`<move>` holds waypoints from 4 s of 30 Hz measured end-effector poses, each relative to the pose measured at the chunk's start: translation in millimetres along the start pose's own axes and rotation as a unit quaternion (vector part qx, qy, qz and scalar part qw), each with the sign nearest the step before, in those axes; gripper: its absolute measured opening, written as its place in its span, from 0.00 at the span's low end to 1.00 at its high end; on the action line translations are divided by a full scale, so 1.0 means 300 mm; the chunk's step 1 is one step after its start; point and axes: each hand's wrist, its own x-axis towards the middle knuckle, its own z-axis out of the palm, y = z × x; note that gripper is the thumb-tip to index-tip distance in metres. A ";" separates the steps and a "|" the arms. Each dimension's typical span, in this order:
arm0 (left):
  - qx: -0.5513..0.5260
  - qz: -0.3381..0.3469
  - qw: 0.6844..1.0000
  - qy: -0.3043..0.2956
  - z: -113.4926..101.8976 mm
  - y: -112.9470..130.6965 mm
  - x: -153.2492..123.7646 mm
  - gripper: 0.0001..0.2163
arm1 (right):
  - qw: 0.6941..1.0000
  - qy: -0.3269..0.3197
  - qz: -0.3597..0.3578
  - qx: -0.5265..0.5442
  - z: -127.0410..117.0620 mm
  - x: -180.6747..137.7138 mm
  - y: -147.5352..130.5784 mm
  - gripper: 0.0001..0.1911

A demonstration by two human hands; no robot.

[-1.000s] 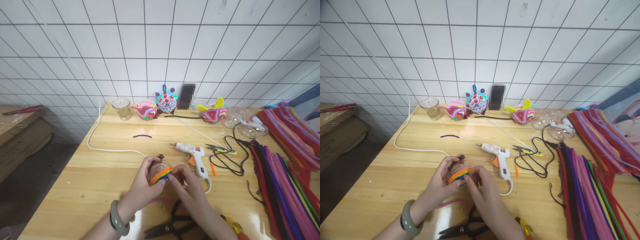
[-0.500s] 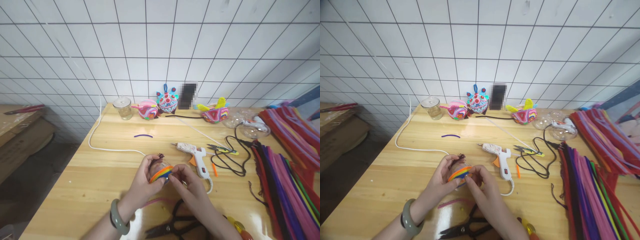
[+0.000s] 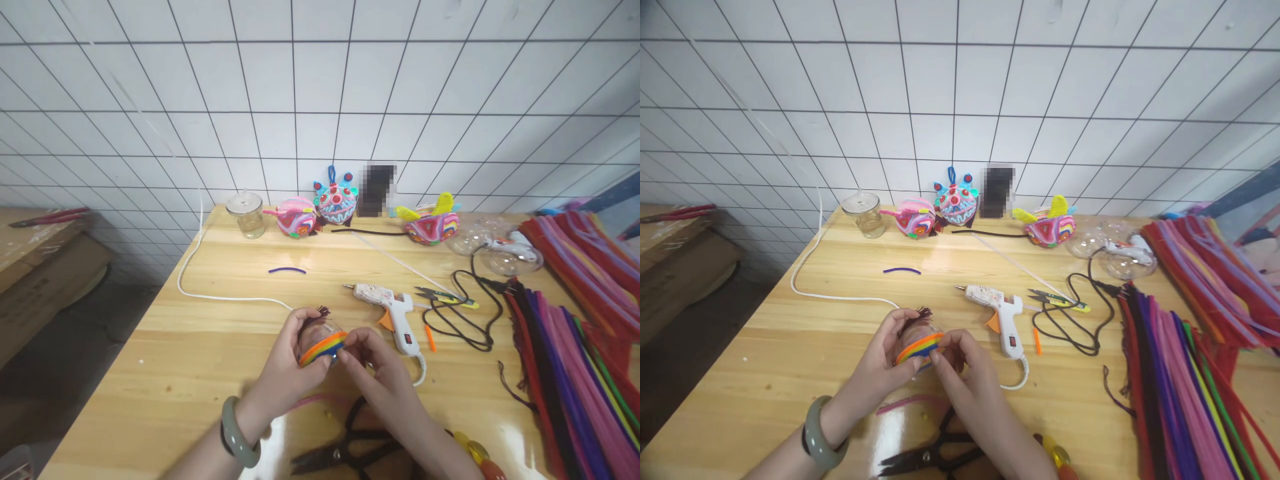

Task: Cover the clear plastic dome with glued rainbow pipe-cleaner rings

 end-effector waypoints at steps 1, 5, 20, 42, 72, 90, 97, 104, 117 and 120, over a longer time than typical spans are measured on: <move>0.000 0.002 1.000 -0.003 -0.002 -0.002 0.000 0.22 | 1.000 0.000 0.001 0.002 0.001 0.000 0.000 0.03; -0.043 0.010 0.999 -0.032 -0.016 -0.020 0.005 0.23 | 1.000 -0.002 0.017 0.019 0.002 0.003 -0.002 0.04; -0.103 -0.029 0.993 -0.055 -0.040 -0.020 0.008 0.18 | 0.996 0.000 0.067 0.055 -0.001 0.007 -0.005 0.07; -0.088 -0.012 0.994 -0.070 -0.025 0.016 0.005 0.15 | 0.991 0.004 0.089 0.099 -0.018 0.019 -0.004 0.15; -0.073 -0.009 0.996 -0.049 -0.043 -0.008 0.021 0.14 | 0.995 0.001 0.053 0.080 -0.015 -0.006 0.018 0.14; -0.094 -0.033 0.993 -0.059 -0.049 -0.007 0.029 0.16 | 0.994 -0.012 0.053 0.090 -0.016 -0.003 0.021 0.12; -0.102 -0.036 0.992 -0.066 -0.052 -0.010 0.026 0.16 | 0.996 -0.015 0.046 0.071 -0.021 0.001 0.008 0.10; -0.108 -0.035 0.990 -0.081 -0.056 -0.018 0.028 0.17 | 0.998 -0.044 0.043 0.016 -0.040 0.005 -0.009 0.06; -0.086 -0.029 0.993 -0.078 -0.057 -0.022 0.028 0.18 | 0.994 -0.057 0.072 0.063 -0.040 0.008 -0.003 0.11; -0.091 -0.026 0.992 -0.079 -0.059 -0.023 0.029 0.18 | 0.993 -0.054 0.080 0.071 -0.039 0.012 -0.006 0.12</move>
